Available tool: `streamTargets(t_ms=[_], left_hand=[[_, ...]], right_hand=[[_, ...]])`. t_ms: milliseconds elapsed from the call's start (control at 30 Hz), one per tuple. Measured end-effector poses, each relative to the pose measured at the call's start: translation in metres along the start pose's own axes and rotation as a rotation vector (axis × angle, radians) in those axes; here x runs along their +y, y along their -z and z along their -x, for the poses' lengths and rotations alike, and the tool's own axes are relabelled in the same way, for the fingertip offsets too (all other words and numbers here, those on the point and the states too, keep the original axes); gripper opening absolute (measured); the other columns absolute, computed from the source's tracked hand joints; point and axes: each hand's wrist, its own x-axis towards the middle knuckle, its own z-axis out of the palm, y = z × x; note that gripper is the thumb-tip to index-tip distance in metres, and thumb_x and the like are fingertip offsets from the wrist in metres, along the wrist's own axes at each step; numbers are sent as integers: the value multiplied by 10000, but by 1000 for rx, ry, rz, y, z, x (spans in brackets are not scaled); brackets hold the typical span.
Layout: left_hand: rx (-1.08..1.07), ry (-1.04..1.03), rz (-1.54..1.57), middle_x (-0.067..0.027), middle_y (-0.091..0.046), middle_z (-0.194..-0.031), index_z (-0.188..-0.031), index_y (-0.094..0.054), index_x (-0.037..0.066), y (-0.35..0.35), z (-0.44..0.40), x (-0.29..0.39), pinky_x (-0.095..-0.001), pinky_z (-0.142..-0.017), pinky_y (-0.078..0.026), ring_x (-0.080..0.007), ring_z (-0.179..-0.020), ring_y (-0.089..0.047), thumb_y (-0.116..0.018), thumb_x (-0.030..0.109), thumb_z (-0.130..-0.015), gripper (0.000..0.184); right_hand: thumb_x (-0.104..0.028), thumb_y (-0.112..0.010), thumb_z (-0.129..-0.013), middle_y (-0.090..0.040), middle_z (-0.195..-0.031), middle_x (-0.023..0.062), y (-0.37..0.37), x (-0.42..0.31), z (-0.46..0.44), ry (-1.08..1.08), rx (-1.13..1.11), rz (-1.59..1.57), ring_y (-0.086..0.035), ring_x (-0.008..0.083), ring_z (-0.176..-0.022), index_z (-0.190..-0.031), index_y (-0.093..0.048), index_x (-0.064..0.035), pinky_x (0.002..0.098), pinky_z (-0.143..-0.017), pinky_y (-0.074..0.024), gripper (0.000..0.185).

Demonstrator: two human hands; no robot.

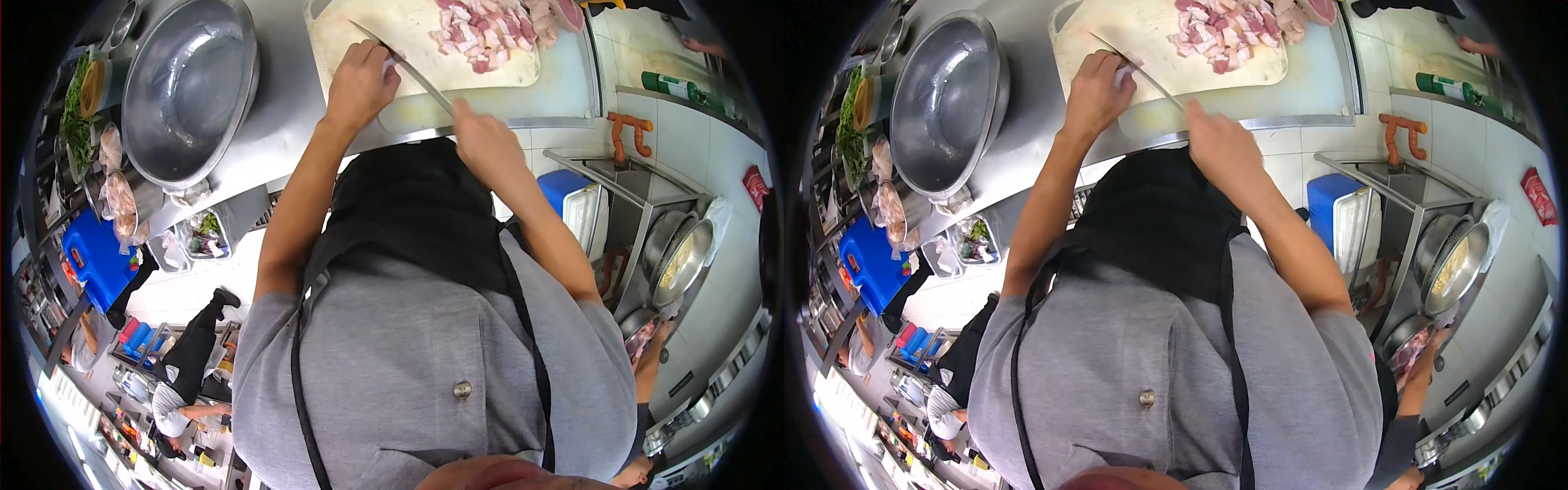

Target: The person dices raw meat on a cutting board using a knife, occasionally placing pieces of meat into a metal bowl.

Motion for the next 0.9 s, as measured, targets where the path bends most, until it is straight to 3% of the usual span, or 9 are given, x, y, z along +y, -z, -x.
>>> streamTargets(t_ms=[167, 333, 367, 467, 567, 633, 767, 833, 900], left_hand=[[18, 24, 17, -129, -661, -982, -967, -677, 17, -4, 3, 2, -433, -811, -559, -338, -926, -631, -725, 45, -741, 233], [90, 34, 30, -135, -673, -960, -953, -684, 17, -7, 4, -1, -425, -782, -562, -345, -904, -658, -736, 54, -754, 209], [99, 28, 28, -135, -673, -960, -953, -684, 17, -6, 3, -2, -425, -782, -562, -345, -904, -658, -736, 54, -754, 209], [81, 52, 79, -132, -673, -947, -947, -683, 20, -8, -4, 0, -413, -774, -566, -339, -878, -663, -739, 55, -760, 198], [87, 9, 151, -136, -672, -982, -977, -680, 20, -17, -20, 7, -406, -771, -569, -330, -930, -661, -747, 61, -762, 228], [-3, -106, 174, -140, -653, -1022, -1003, -681, 38, -27, -36, 17, -430, -852, -548, -338, -1009, -628, -749, 64, -747, 267], [-8, -129, 74, -139, -646, -1041, -1032, -673, 42, -17, -36, 23, -426, -867, -543, -339, -1034, -615, -756, 80, -751, 296], [33, 41, 108, -122, -664, -1066, -1034, -682, 22, -5, -28, 32, -390, -867, -549, -332, -1047, -628, -750, 80, -780, 270], [-41, 7, 110, -120, -663, -1068, -1017, -684, 19, -3, -35, 31, -391, -861, -552, -329, -1043, -629, -747, 73, -778, 253]], right_hand=[[-82, -511, -926, -661, -787, 282, -13, -24, -67, 89, 89, -62, -651, 518, -772, -1118, -483, -23, 611, -702, -504, 203], [-141, -510, -982, -659, -798, 303, -9, 6, 27, -71, -24, -91, -644, 528, -774, -1110, -478, -34, 621, -696, -490, 170], [-167, -509, -1002, -659, -804, 306, -5, 7, 33, -160, -110, -71, -638, 531, -778, -1100, -475, -39, 622, -695, -485, 165], [-180, -489, -999, -671, -853, 316, 9, 14, 19, -154, -176, -70, -667, 524, -828, -1136, -501, -22, 620, -744, -516, 209], [-226, -520, -1022, -649, -803, 321, -4, 40, 1, -235, 81, -98, -614, 561, -812, -1098, -472, -38, 652, -740, -456, 209], [-226, -517, -1024, -647, -805, 325, 4, 43, -5, -231, 69, -100, -612, 564, -812, -1099, -473, -35, 659, -745, -450, 210], [-223, -502, -1029, -647, -798, 324, 15, 37, 0, -227, 59, -97, -612, 568, -803, -1088, -458, -37, 665, -740, -444, 200], [-221, -497, -1030, -647, -788, 321, 16, 27, 8, -229, 39, -90, -613, 569, -792, -1083, -450, -38, 666, -732, -445, 196], [-211, -491, -1028, -646, -765, 314, 19, 17, 13, -225, 13, -96, -611, 572, -765, -1070, -434, -33, 664, -713, -450, 191]])
